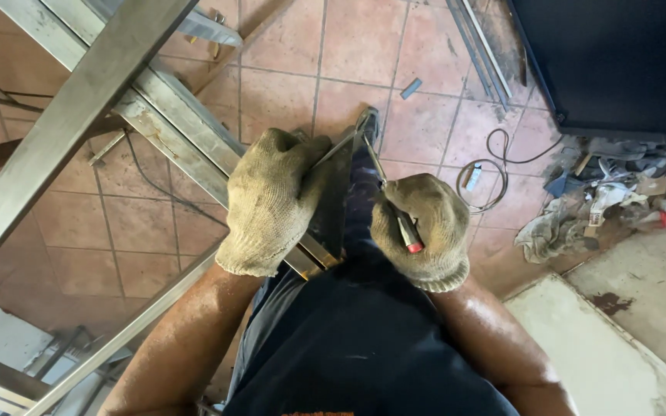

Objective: Marking metal beams using a speed square and a pencil for assembly

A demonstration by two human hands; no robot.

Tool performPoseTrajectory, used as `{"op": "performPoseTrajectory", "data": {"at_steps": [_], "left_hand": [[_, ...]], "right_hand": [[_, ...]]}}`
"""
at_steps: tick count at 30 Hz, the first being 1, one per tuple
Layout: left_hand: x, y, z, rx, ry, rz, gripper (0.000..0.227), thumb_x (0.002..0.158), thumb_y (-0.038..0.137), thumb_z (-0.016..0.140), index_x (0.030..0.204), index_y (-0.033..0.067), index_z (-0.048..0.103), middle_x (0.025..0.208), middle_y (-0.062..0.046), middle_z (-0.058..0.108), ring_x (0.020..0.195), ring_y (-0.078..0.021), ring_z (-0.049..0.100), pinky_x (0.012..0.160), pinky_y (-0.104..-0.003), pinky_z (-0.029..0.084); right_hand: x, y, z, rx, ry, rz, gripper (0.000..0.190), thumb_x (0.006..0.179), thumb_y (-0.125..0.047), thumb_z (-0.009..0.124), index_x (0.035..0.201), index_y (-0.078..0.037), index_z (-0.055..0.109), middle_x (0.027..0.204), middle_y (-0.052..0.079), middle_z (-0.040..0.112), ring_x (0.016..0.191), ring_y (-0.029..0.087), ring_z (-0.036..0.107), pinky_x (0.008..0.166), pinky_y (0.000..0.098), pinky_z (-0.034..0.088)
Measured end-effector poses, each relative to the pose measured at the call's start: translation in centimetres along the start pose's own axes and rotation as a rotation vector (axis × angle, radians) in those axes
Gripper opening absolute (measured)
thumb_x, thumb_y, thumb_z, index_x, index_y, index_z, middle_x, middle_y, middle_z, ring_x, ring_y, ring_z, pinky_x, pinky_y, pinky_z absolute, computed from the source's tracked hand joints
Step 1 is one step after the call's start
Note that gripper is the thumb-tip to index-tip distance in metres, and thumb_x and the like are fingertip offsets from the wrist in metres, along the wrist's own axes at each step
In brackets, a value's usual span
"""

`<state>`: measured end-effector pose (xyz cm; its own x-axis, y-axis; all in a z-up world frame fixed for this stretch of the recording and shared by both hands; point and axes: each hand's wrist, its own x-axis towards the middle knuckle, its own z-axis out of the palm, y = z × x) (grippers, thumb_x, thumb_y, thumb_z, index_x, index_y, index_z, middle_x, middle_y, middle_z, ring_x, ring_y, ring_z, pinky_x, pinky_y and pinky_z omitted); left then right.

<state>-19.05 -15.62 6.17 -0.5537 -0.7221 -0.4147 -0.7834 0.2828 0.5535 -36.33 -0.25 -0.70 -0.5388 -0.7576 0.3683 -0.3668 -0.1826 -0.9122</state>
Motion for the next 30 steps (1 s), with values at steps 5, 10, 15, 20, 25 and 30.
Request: {"op": "performPoseTrajectory", "data": {"at_steps": [5,10,15,20,25,30], "left_hand": [[0.1,-0.5,0.2,0.003,-0.031,0.019,0.027,0.096,0.036,0.063,0.119,0.0273,0.072,0.103,-0.014,0.067,0.097,-0.0426,0.069,0.075,-0.053,0.059],[-0.1,-0.7,0.5,-0.022,0.012,0.048,0.028,0.096,0.035,0.064,0.121,0.0244,0.072,0.105,-0.015,0.066,0.099,-0.0429,0.068,0.076,-0.054,0.058],[-0.1,-0.6,0.2,-0.030,0.011,0.053,0.027,0.096,0.035,0.064,0.119,0.0239,0.072,0.105,-0.015,0.066,0.098,-0.0431,0.068,0.075,-0.054,0.058],[0.1,-0.9,0.6,-0.025,0.011,0.070,0.028,0.097,0.037,0.062,0.122,0.0269,0.071,0.106,-0.013,0.066,0.098,-0.0416,0.068,0.073,-0.052,0.058],[0.0,-0.9,0.7,0.008,0.015,0.071,0.028,0.096,0.037,0.063,0.122,0.0273,0.070,0.107,-0.012,0.066,0.098,-0.0415,0.068,0.071,-0.052,0.058],[0.1,-1.5,0.9,-0.016,0.000,0.073,0.029,0.097,0.039,0.062,0.125,0.0305,0.068,0.109,-0.010,0.065,0.101,-0.0394,0.069,0.072,-0.051,0.059]], "right_hand": [[0.3,-0.3,0.4,-0.028,-0.052,0.057,0.014,0.082,-0.016,0.073,0.090,-0.006,0.079,0.061,0.014,0.070,0.061,0.029,0.075,0.046,0.0299,0.055],[0.5,-0.8,0.5,-0.046,-0.091,0.090,0.013,0.082,-0.015,0.073,0.090,-0.006,0.079,0.062,0.014,0.070,0.062,0.029,0.075,0.047,0.0307,0.056],[0.6,-1.4,0.5,-0.069,-0.126,0.131,0.013,0.082,-0.015,0.073,0.089,-0.006,0.079,0.062,0.014,0.070,0.062,0.029,0.075,0.047,0.0315,0.056],[0.8,-1.8,0.8,-0.097,-0.168,0.173,0.012,0.082,-0.015,0.073,0.089,-0.006,0.078,0.063,0.013,0.071,0.063,0.030,0.075,0.047,0.0325,0.056],[1.0,-2.3,0.7,-0.117,-0.200,0.209,0.012,0.082,-0.015,0.073,0.089,-0.007,0.078,0.064,0.013,0.071,0.064,0.031,0.075,0.048,0.0333,0.057],[1.1,-2.8,1.1,-0.135,-0.233,0.245,0.012,0.082,-0.015,0.073,0.088,-0.007,0.078,0.064,0.013,0.071,0.065,0.031,0.075,0.048,0.0340,0.057]]}}
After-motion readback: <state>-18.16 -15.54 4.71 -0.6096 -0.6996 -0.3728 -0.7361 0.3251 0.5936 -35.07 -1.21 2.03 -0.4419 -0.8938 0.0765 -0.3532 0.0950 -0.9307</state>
